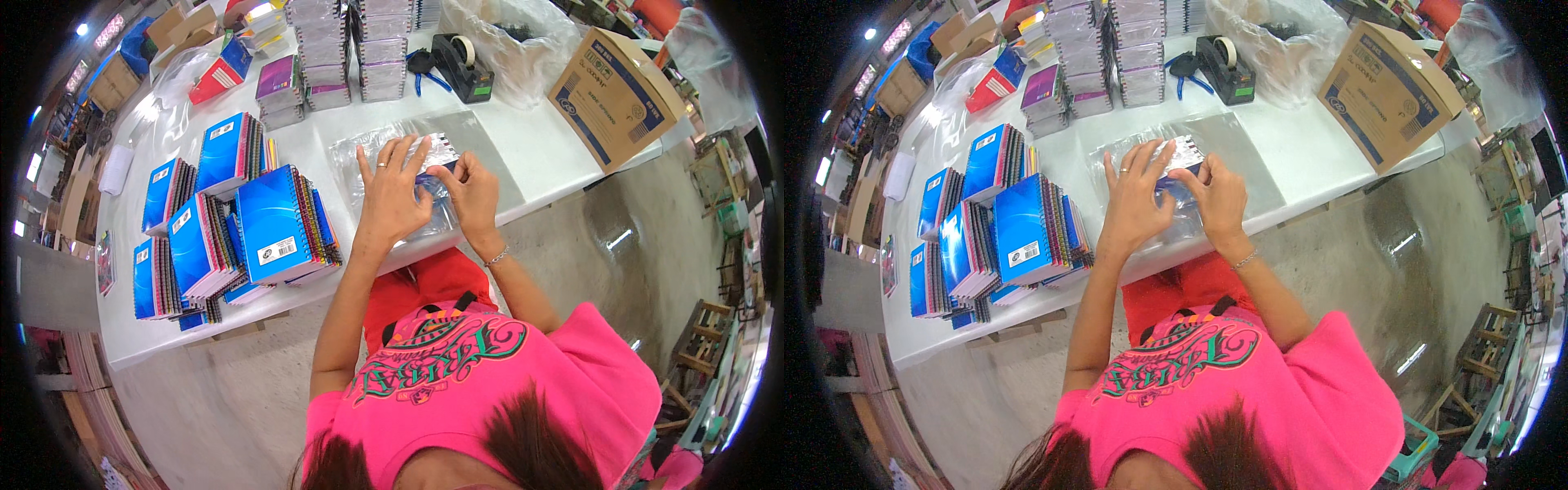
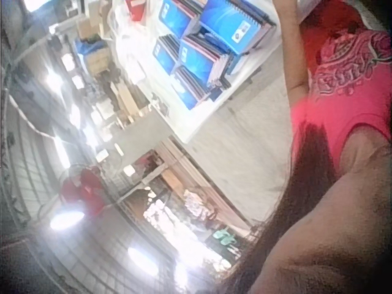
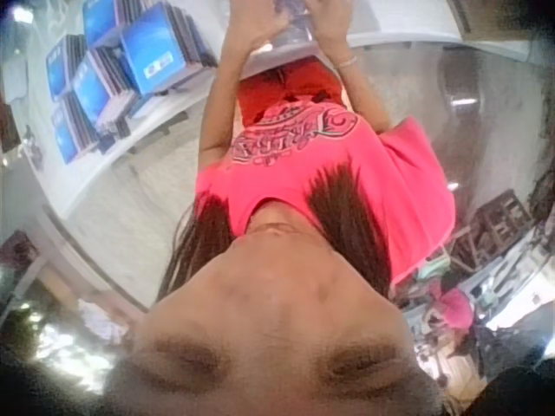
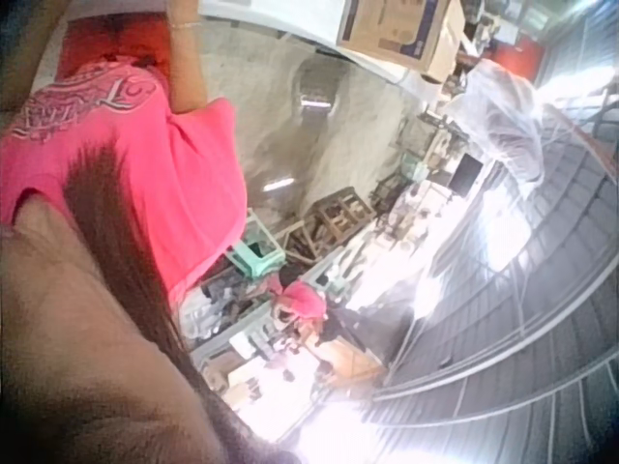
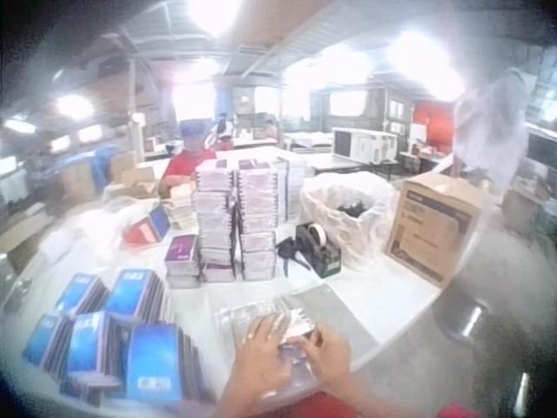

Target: The person places stacks of spiral-bound notebooks into clear plastic bags and seals them with a handheld tape dispenser. The person repeats this process for multiple stacks, arranging the sealed packages on the table.

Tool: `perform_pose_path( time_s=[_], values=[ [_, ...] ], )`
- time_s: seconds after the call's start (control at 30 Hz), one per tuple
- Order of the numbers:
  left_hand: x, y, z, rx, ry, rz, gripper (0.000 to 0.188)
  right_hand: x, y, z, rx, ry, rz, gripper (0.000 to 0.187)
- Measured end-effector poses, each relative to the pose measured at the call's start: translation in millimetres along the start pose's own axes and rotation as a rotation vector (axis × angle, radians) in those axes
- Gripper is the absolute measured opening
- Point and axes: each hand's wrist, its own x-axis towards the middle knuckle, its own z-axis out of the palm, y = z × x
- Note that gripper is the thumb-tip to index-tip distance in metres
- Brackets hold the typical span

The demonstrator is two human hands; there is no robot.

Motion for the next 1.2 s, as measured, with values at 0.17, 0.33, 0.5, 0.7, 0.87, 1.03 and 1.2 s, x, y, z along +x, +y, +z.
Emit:
perform_pose_path(
  time_s=[0.17, 0.33, 0.5, 0.7, 0.87, 1.03, 1.2],
  values=[
    [1.0, -1.0, -0.9, 0.007, -0.02, -0.005, 0.075, -5.5, 37.7, 8.6, -0.114, -0.024, -0.03, 0.062],
    [-2.9, 1.7, -8.9, -0.062, -0.004, -0.07, 0.085, 5.1, 42.7, -13.5, 0.153, -0.211, 0.018, 0.079],
    [-32.6, 4.3, -12.8, -0.306, 0.261, 0.012, 0.082, 73.4, -11.1, -42.9, -0.003, -0.412, -0.743, 0.084],
    [-94.6, -1.0, 29.6, -0.391, 0.334, -0.097, 0.069, 135.3, -43.9, -16.0, -0.19, -1.109, -0.812, 0.07],
    [-125.1, 3.9, 43.5, -0.391, 0.387, -0.135, 0.062, 170.6, -108.3, 8.4, -0.219, -1.098, -0.875, 0.067],
    [-144.0, 15.3, 31.5, -0.302, 0.442, -0.029, 0.052, 215.6, -185.9, 70.6, 0.177, -0.784, -0.865, 0.071],
    [-158.4, 16.5, 14.4, -0.224, 0.503, -0.07, 0.046, 222.8, -215.1, 177.6, 0.123, -0.067, -1.184, 0.068]
  ],
)
